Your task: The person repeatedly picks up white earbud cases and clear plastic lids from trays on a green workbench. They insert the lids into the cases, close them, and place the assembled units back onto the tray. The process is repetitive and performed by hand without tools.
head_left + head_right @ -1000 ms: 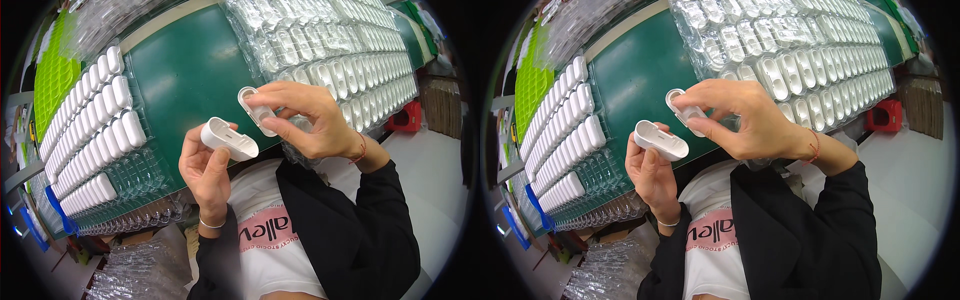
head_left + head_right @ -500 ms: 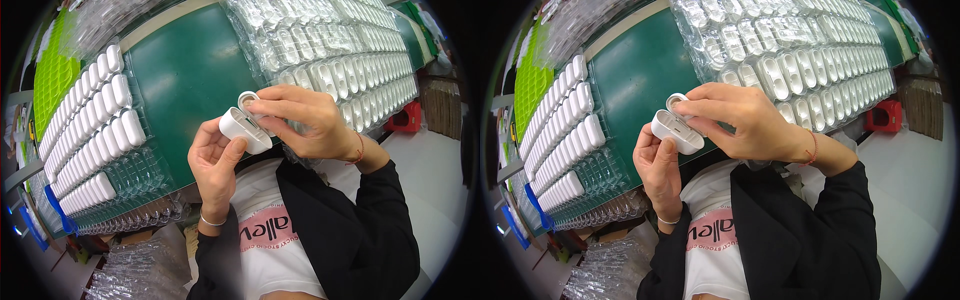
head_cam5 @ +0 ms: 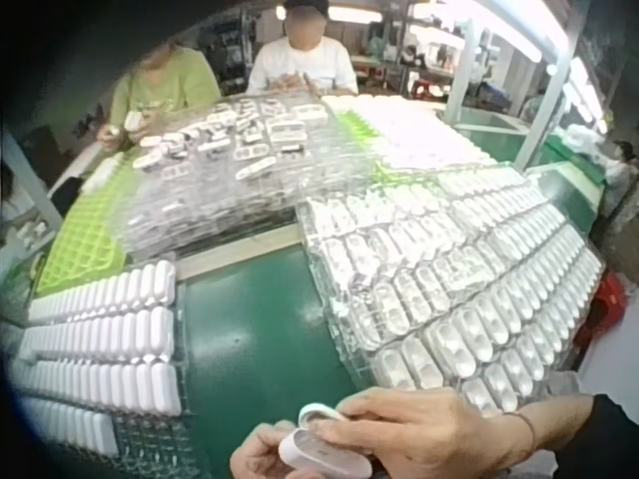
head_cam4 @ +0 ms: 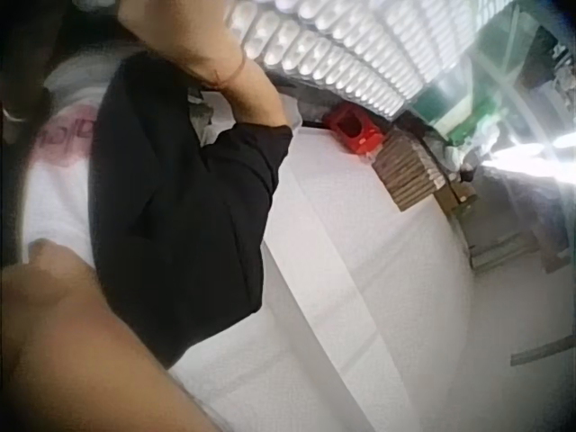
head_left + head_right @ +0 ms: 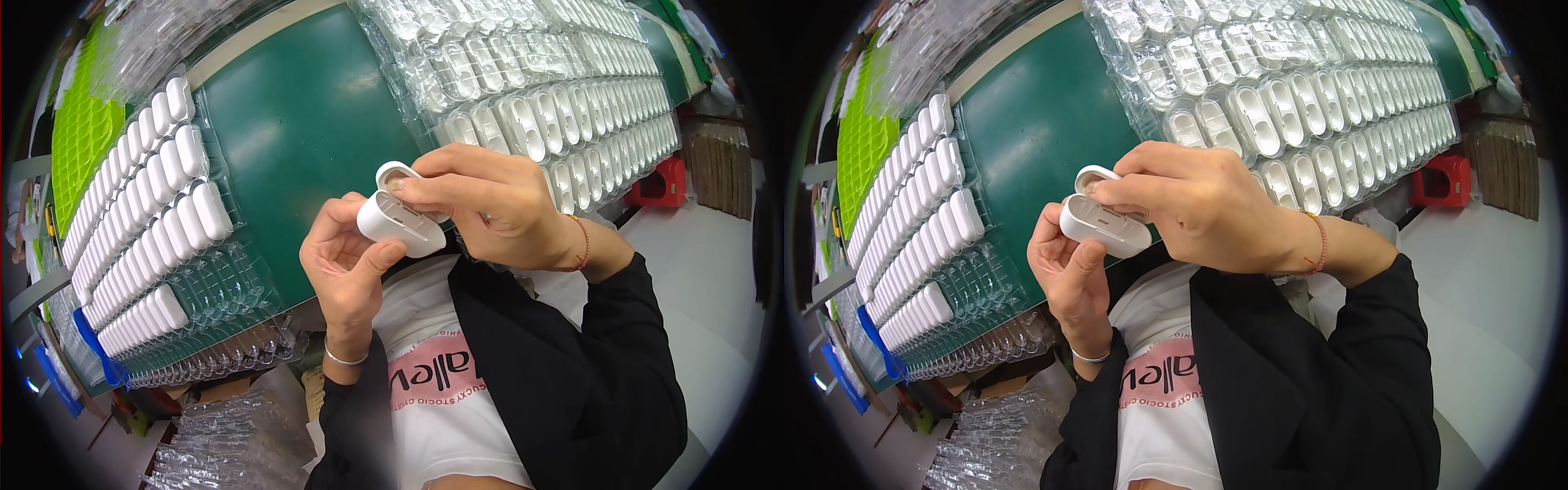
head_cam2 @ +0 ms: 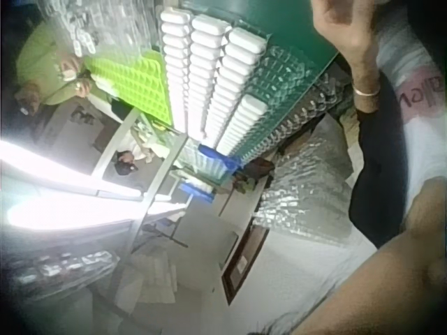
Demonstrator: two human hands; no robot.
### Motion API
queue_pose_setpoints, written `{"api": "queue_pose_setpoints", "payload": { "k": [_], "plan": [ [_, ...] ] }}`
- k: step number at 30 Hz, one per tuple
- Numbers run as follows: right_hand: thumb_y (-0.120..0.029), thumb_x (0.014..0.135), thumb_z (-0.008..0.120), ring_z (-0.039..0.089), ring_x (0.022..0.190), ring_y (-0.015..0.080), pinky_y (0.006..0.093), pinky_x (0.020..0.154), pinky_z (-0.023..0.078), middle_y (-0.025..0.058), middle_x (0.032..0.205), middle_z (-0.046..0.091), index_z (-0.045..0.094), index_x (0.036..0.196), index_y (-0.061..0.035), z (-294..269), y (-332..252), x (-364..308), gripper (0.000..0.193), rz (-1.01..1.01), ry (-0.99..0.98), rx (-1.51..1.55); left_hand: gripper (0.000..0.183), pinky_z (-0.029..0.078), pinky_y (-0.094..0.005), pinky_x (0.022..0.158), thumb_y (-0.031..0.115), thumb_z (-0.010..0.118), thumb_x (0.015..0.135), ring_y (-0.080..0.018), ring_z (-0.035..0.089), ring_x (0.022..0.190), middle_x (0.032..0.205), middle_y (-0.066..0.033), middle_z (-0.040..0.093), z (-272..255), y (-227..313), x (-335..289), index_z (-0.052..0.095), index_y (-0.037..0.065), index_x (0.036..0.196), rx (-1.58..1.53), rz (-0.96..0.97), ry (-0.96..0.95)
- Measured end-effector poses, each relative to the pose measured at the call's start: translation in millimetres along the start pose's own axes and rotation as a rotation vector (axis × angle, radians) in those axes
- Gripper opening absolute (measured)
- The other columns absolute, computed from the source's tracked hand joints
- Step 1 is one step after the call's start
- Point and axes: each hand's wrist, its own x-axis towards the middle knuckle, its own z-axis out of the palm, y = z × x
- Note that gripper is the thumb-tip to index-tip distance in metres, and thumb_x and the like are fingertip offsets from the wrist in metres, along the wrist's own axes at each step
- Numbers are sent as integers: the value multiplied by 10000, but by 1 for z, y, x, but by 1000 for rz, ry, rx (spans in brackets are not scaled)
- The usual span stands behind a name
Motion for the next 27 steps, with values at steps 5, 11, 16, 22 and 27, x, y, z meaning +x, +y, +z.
{"api": "queue_pose_setpoints", "payload": {
  "k": [5,11,16,22,27],
  "plan": [
    [20,798,690,676,777,242,296,632,539,105,932,679,700,1028,-55,-3,0,9,242,17,-26,207,307,475,-269,835,-7,759,787,-126,587,918,975,-62,600,5,1,-3,555,-11,1015,-66,-9,45],
    [98,755,698,687,902,241,298,762,546,140,1054,692,708,1063,-37,-9,-10,10,336,146,-73,274,314,462,-264,840,-11,748,802,-122,563,933,1001,-54,576,12,-2,-4,528,1,1027,-58,29,25],
    [90,760,695,649,893,232,301,730,538,119,1125,646,724,1064,-94,-14,-8,37,356,82,-121,274,270,478,-281,868,35,704,857,-125,587,953,1031,-76,607,18,10,2,531,-6,1060,-68,56,127],
    [-38,792,718,579,742,190,301,621,481,76,1091,570,674,1072,-82,-21,-18,61,287,-6,-156,108,242,507,-295,882,21,652,899,-145,614,986,1074,-101,628,22,16,20,540,-31,1107,20,206,243],
    [-48,802,704,604,755,234,314,625,493,80,1038,557,653,959,-54,-24,-16,68,166,-107,-139,-34,246,506,-305,901,2,642,900,-158,621,1001,1089,-108,635,31,11,39,547,-43,1122,2,222,217]
  ]
}}
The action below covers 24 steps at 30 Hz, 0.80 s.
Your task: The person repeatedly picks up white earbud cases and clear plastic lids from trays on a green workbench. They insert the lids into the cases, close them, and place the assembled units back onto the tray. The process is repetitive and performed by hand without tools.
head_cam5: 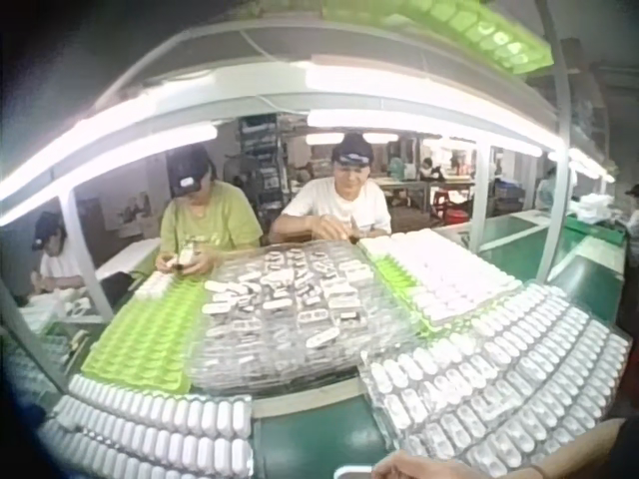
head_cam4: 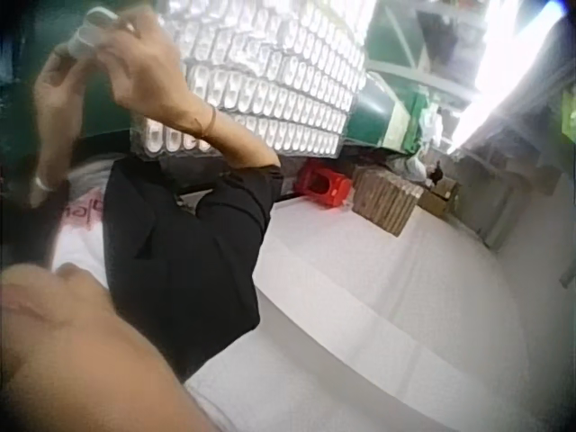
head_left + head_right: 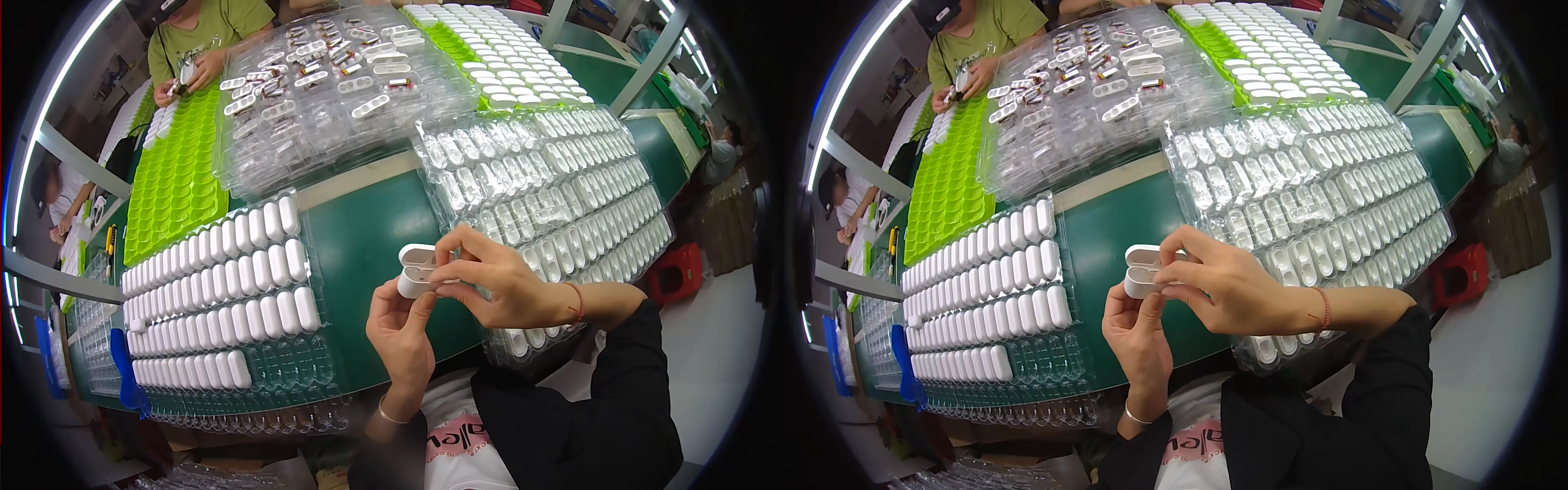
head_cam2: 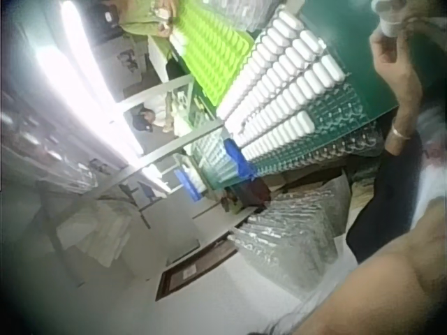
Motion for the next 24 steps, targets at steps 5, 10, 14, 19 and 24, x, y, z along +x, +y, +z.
{"api": "queue_pose_setpoints", "payload": {
  "k": [5,10,14,19,24],
  "plan": [
    [-32,804,687,627,727,297,332,632,495,113,859,645,635,900,-48,-26,34,27,111,57,2,-8,410,468,-352,1001,-47,584,907,-226,578,1132,1217,-161,577,20,0,9,444,-84,1291,172,53,10],
    [-29,851,633,586,629,197,307,602,453,139,776,664,675,944,-3,-101,148,118,105,57,274,-333,166,536,-299,790,-77,612,873,-203,662,883,983,-147,672,-19,2,-17,616,-42,1035,795,369,-255],
    [-60,826,614,656,804,344,383,738,504,177,860,686,689,949,-12,-138,238,180,152,113,295,-629,99,538,-259,692,-88,615,868,-168,667,753,863,-129,686,-39,-13,-26,641,-41,950,916,348,-200],
    [-110,809,611,644,824,355,426,733,499,151,843,686,699,885,-76,-132,286,225,121,95,322,-670,101,535,-234,664,-78,607,880,-140,659,735,865,-119,690,-33,-14,-17,640,-48,971,817,192,-85],
    [-106,818,619,649,830,358,415,750,502,160,870,691,700,887,-45,-115,310,251,123,87,196,-678,120,529,-222,660,-76,606,883,-121,649,717,878,-117,691,-36,-8,-16,638,-50,996,746,130,-114]
  ]
}}
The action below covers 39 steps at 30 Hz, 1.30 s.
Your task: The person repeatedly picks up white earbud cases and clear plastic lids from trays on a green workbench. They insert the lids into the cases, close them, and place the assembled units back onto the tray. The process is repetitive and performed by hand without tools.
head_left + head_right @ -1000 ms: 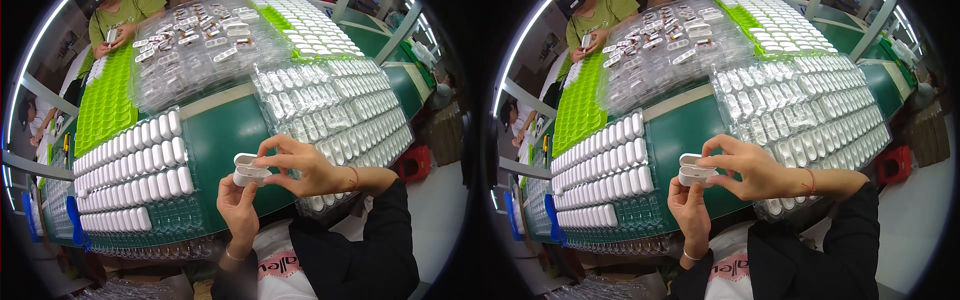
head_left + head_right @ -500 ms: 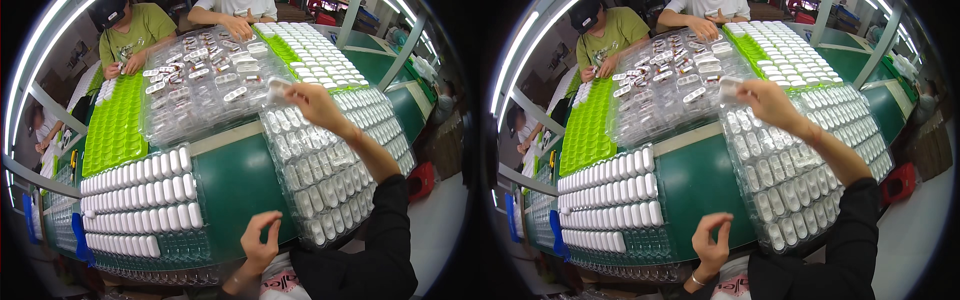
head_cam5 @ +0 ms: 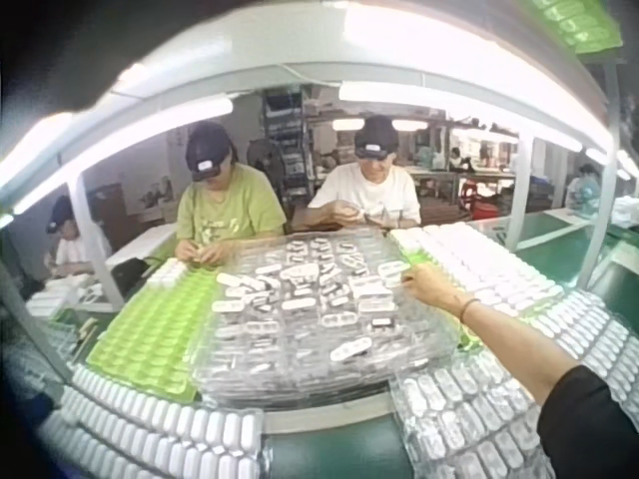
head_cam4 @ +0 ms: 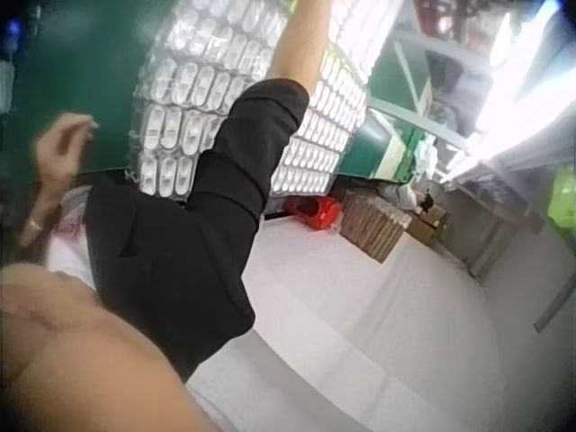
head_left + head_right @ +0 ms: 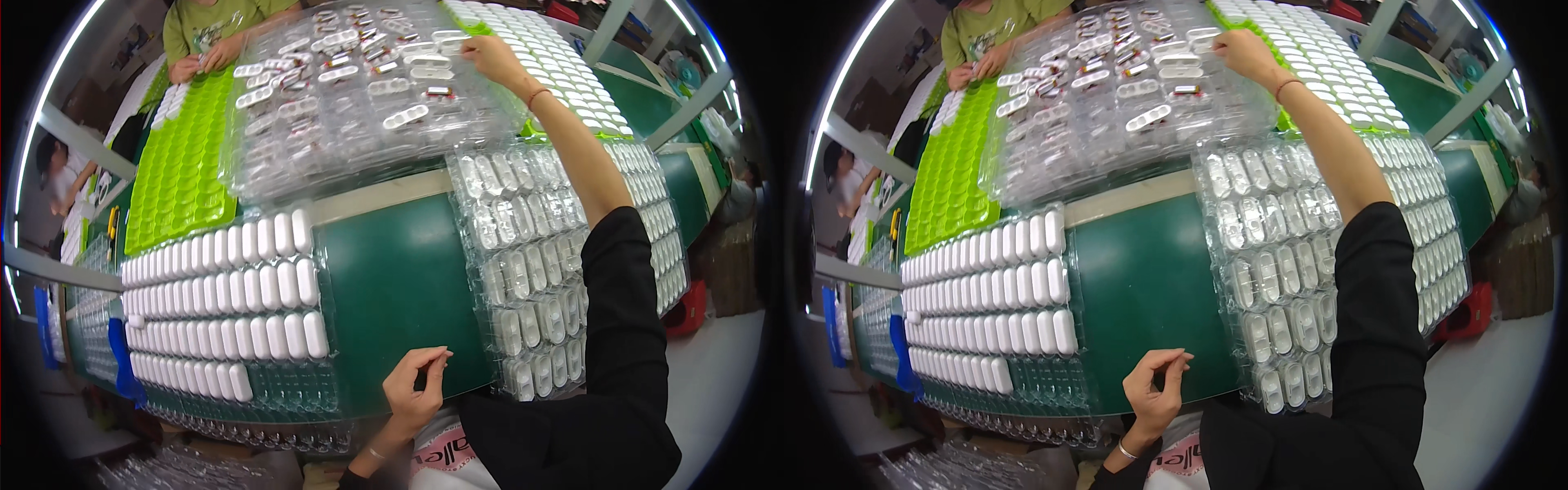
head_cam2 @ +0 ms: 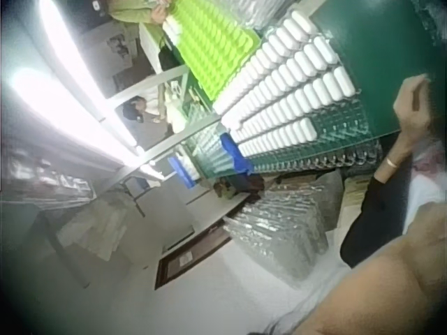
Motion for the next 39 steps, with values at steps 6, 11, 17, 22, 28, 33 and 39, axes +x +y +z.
{"api": "queue_pose_setpoints", "payload": {
  "k": [6,11,17,22,28,33,39],
  "plan": [
    [-131,877,635,686,842,268,359,752,521,144,965,713,709,1009,-43,-18,24,-27,174,-96,98,35,168,510,-270,576,-63,667,811,-182,630,624,834,-121,682,-79,42,-16,646,-7,968,423,293,110],
    [-186,923,642,538,701,76,234,612,421,18,939,719,710,1066,-63,-81,-57,-107,201,-35,-19,184,143,481,-324,617,-38,691,803,-255,600,701,858,-90,660,-165,75,-5,645,5,932,1134,127,620],
    [-59,884,646,563,742,127,254,648,407,50,952,696,680,1013,-29,-126,-174,-187,137,-94,-187,235,240,491,-400,711,200,683,862,-288,627,878,938,-110,666,-217,39,-13,654,53,1049,1551,-172,525],
    [-23,874,636,610,777,167,263,680,432,91,934,697,681,991,-8,-148,-197,-236,126,18,-222,324,272,491,-412,769,87,686,809,-314,597,920,947,-117,617,-208,32,-13,619,27,1066,1475,-195,588],
    [-60,898,632,609,747,110,257,687,465,79,894,709,688,1019,1,-167,-179,-292,146,340,-211,373,282,500,-321,716,-43,700,787,-240,629,870,1008,-136,650,-108,74,-20,613,5,1051,579,189,457],
    [-116,931,608,573,680,56,211,600,425,21,752,647,674,982,19,-178,-180,-310,159,461,-150,502,335,496,-297,896,-79,618,870,-169,604,995,1135,-103,602,-23,41,-18,574,-50,1200,-3,-88,80],
    [-183,858,691,526,559,109,252,541,404,52,693,626,680,911,-26,-196,-195,-345,165,506,-273,299,259,513,-275,865,-38,623,892,-144,624,952,1061,-89,630,10,-6,-7,590,-47,1149,-24,-92,2]
  ]
}}
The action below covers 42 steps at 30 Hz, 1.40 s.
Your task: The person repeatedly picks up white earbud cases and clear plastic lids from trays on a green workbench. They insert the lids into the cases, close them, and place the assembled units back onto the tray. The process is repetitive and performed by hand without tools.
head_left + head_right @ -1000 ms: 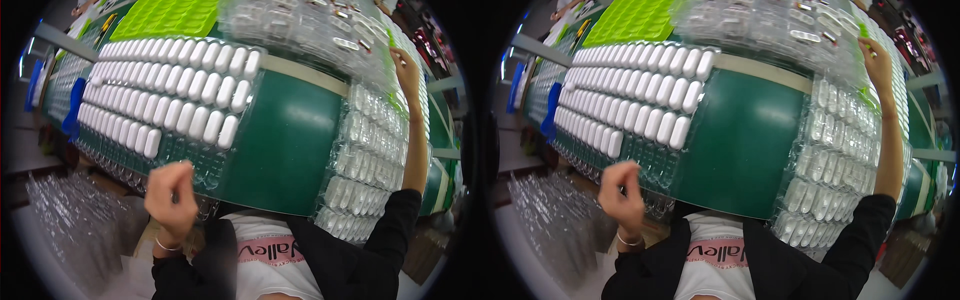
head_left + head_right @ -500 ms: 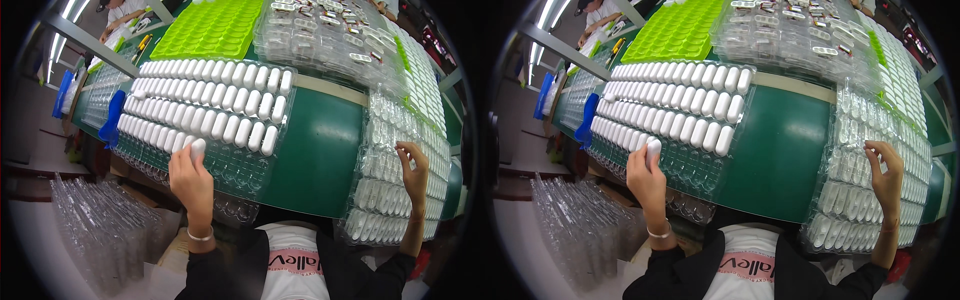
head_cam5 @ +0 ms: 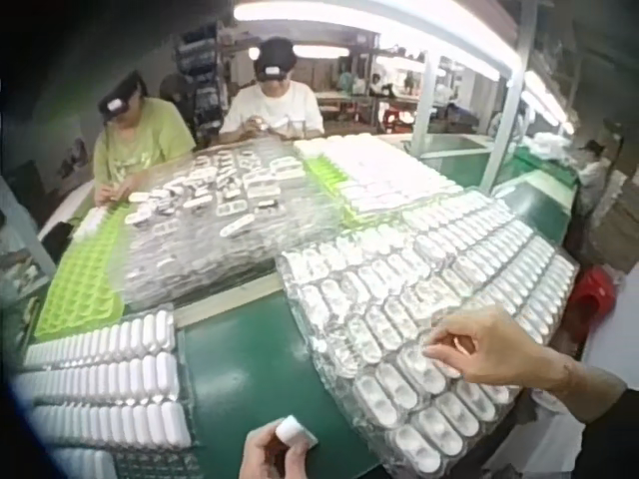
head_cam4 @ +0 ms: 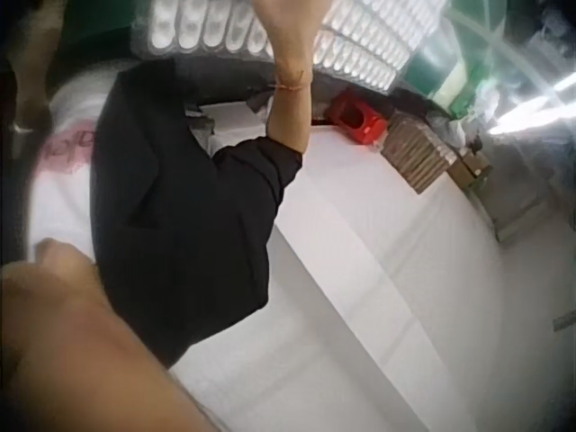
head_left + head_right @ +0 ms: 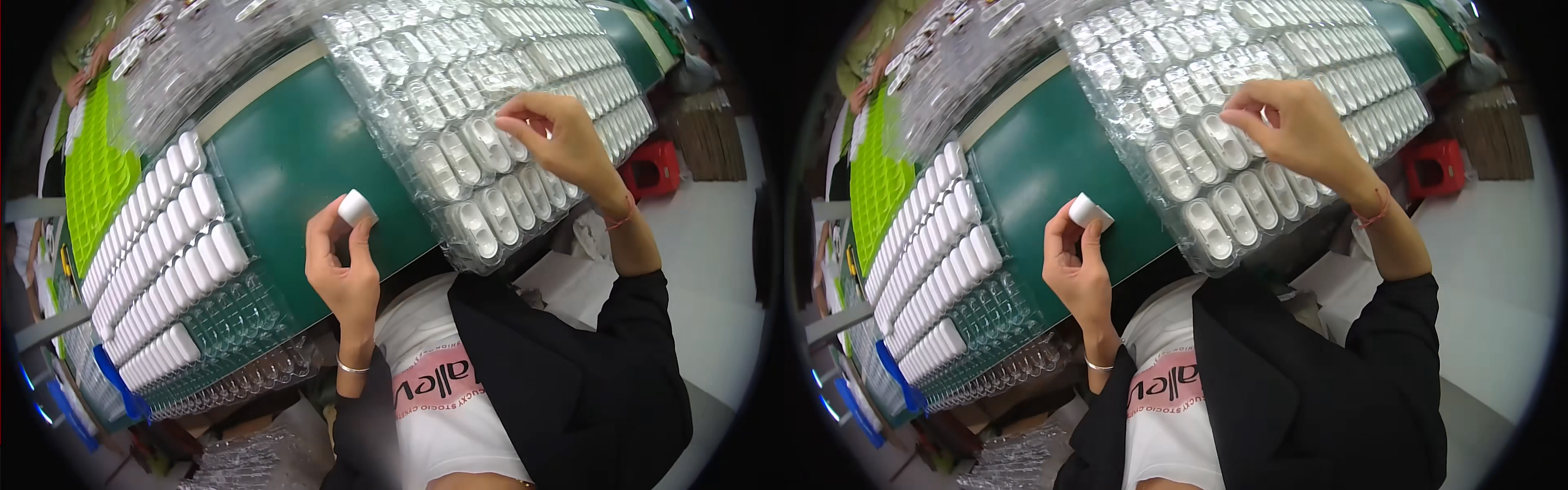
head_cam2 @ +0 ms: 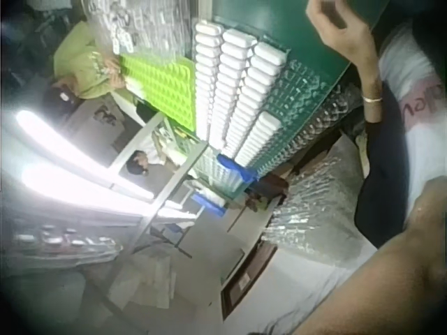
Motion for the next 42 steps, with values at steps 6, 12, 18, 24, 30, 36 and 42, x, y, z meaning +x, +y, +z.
{"api": "queue_pose_setpoints", "payload": {
  "k": [6,12,18,24,30,36,42],
  "plan": [
    [-211,818,691,573,754,268,368,630,440,79,776,578,623,794,-60,30,-6,-17,167,-138,84,-264,240,506,-266,841,-32,642,880,-140,628,918,1036,-79,622,2,3,-4,599,-35,1116,-33,24,13],
    [-143,832,683,601,759,173,313,686,482,48,796,616,617,814,-33,22,-13,-4,130,-156,85,153,335,505,-304,904,20,639,907,-179,626,1007,1113,-136,640,-9,8,-7,546,-55,1219,-312,-67,-12],
    [-84,903,659,621,800,72,234,705,506,45,847,669,654,947,15,43,-46,14,108,-12,-270,808,379,504,-361,930,75,627,925,-217,612,1064,1161,-173,618,-11,2,-2,511,-61,1259,-525,-136,-112],
    [-86,874,682,635,755,70,209,643,496,67,837,692,674,967,2,67,-59,19,128,-89,-295,739,406,507,-360,929,103,618,936,-213,616,1058,1169,-162,607,-19,9,2,481,-62,1280,-623,-174,-136],
    [-62,859,681,654,736,78,223,636,534,80,872,702,679,967,-4,79,-57,20,123,-167,-286,675,403,511,-347,916,109,615,938,-209,609,1064,1172,-150,593,-16,13,5,472,-67,1270,-695,-218,-203],
    [-34,862,668,668,749,99,255,685,572,74,916,689,673,992,7,83,-60,17,137,-198,-283,704,427,505,-363,947,121,634,925,-236,608,1094,1238,-223,571,-13,10,1,455,-59,1269,-597,-73,-133],
    [-26,867,669,670,841,115,251,701,570,72,943,673,662,1036,21,79,-63,15,175,-120,-382,807,459,509,-382,944,137,659,910,-262,597,1139,1285,-289,542,-14,13,-2,446,-56,1268,-529,5,-112]
  ]
}}
